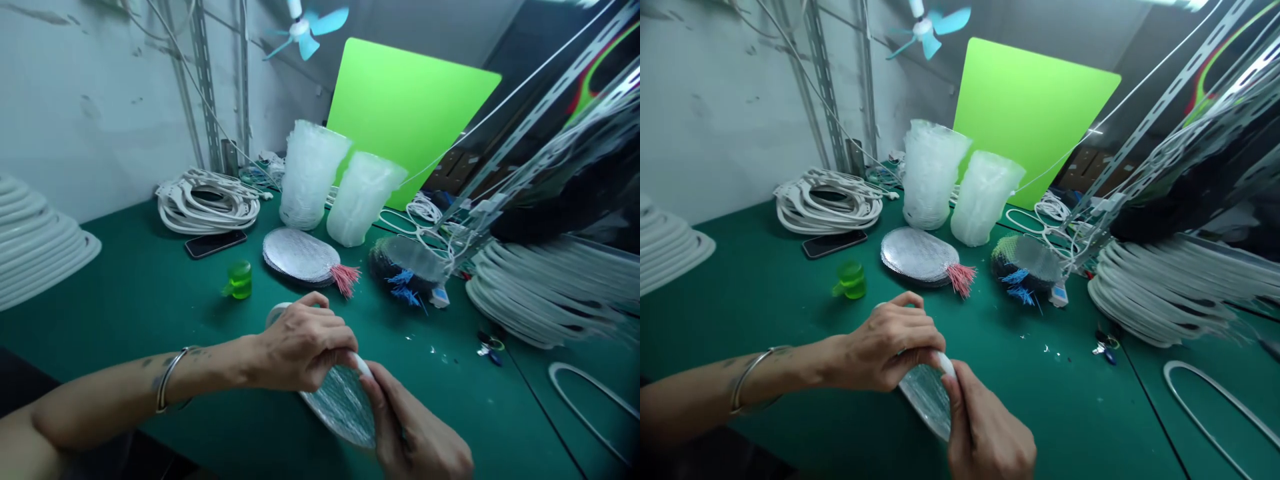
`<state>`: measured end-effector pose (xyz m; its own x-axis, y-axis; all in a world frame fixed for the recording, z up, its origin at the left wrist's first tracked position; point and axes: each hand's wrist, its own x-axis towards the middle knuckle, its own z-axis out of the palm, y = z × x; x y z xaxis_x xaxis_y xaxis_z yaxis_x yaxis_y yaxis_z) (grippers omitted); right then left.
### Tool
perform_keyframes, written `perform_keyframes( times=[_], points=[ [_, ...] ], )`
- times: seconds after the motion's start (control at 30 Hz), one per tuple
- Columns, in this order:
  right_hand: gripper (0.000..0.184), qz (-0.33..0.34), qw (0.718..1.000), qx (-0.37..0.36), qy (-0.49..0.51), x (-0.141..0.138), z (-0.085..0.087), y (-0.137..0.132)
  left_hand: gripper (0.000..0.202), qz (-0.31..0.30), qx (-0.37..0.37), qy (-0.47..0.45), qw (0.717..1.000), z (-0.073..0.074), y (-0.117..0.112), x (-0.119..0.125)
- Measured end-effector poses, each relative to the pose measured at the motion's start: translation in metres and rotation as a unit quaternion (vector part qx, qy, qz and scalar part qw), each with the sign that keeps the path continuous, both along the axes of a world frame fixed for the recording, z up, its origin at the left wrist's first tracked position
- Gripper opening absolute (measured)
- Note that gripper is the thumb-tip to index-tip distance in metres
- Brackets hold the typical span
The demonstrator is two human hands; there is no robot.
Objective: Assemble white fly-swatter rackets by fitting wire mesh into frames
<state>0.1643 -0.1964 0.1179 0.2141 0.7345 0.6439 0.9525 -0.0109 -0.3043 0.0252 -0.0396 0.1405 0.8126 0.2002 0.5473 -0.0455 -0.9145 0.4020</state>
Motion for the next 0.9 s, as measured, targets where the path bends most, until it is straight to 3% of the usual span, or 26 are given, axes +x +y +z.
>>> perform_keyframes(
  times=[0.1, 0.17, 0.23, 0.3, 0.37, 0.4, 0.47, 0.53, 0.67, 0.73, 0.8, 0.87, 0.9],
  points=[
    [0.025, 0.043, 0.979, -0.116, 0.163, 0.014, 0.014, -0.002, 0.015, -0.01, 0.001, 0.005, 1.0, -0.003, 0.006, 0.006],
    [0.03, 0.085, 0.922, -0.251, 0.284, 0.03, 0.024, -0.002, 0.015, -0.035, -0.002, 0.033, 0.999, -0.001, 0.014, 0.013],
    [0.035, 0.098, 0.867, -0.326, 0.363, 0.046, 0.028, 0.0, 0.019, -0.055, 0.0, 0.055, 0.997, 0.003, 0.022, 0.019],
    [0.037, 0.064, 0.834, -0.305, 0.456, 0.059, 0.023, 0.003, 0.03, -0.031, -0.022, 0.037, 0.999, 0.008, 0.025, 0.018],
    [0.036, -0.002, 0.778, -0.217, 0.59, 0.066, 0.011, 0.006, 0.036, 0.053, -0.111, -0.033, 0.992, 0.009, 0.019, 0.008],
    [0.034, -0.037, 0.737, -0.165, 0.655, 0.067, 0.005, 0.008, 0.035, 0.112, -0.173, -0.082, 0.975, 0.006, 0.013, 0.0],
    [0.029, -0.086, 0.664, -0.077, 0.739, 0.064, -0.006, 0.013, 0.03, 0.221, -0.298, -0.165, 0.914, -0.006, -0.003, -0.018],
    [0.026, -0.098, 0.633, -0.028, 0.767, 0.054, -0.013, 0.02, 0.032, 0.262, -0.415, -0.16, 0.856, -0.024, -0.02, -0.03],
    [0.033, -0.046, 0.642, -0.029, 0.765, 0.022, -0.025, 0.035, 0.05, 0.138, -0.652, -0.004, 0.745, -0.054, -0.048, -0.029],
    [0.037, -0.016, 0.669, -0.036, 0.742, 0.006, -0.034, 0.038, 0.054, 0.127, -0.696, -0.042, 0.705, -0.062, -0.059, -0.025],
    [0.038, 0.022, 0.724, -0.051, 0.687, -0.006, -0.046, 0.041, 0.055, 0.16, -0.695, -0.118, 0.691, -0.069, -0.065, -0.028],
    [0.039, 0.104, 0.781, -0.103, 0.607, -0.016, -0.058, 0.051, 0.058, 0.167, -0.69, -0.146, 0.688, -0.075, -0.061, -0.043],
    [0.041, 0.146, 0.782, -0.122, 0.593, -0.021, -0.062, 0.06, 0.059, 0.162, -0.686, -0.146, 0.694, -0.076, -0.055, -0.057]
  ],
)
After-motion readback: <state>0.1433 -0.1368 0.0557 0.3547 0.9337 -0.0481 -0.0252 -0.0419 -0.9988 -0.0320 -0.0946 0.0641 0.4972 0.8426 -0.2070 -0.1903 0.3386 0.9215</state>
